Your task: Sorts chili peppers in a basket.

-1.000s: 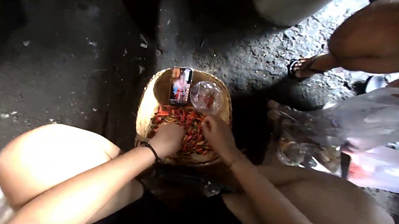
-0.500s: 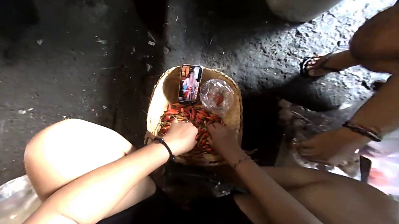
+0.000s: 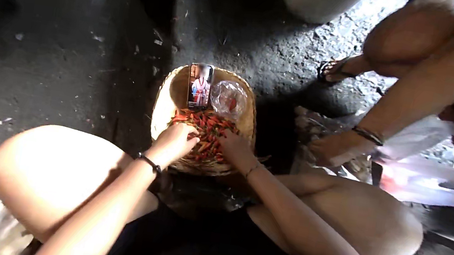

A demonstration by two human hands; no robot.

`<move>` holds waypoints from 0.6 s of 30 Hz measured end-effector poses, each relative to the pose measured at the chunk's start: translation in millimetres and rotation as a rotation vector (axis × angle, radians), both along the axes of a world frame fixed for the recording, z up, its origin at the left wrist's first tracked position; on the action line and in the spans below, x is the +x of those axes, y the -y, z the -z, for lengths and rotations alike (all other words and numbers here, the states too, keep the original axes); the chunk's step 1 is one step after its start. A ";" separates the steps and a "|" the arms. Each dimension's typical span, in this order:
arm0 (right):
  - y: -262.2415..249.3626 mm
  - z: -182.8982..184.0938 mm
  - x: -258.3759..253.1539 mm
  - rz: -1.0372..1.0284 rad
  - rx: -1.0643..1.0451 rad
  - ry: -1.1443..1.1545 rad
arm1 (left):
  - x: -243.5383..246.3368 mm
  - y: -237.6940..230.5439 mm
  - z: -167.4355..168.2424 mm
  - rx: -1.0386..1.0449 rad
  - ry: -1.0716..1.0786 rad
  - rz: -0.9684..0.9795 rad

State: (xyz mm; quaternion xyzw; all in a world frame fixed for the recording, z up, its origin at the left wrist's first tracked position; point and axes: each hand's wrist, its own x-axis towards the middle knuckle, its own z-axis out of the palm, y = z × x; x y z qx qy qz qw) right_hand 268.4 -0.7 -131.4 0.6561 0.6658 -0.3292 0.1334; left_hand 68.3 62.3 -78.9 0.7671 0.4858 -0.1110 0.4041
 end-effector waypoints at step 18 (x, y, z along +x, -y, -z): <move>1.2 -29.3 9.8 0.276 0.113 -0.474 | 16.3 8.5 14.7 -0.138 0.249 -0.096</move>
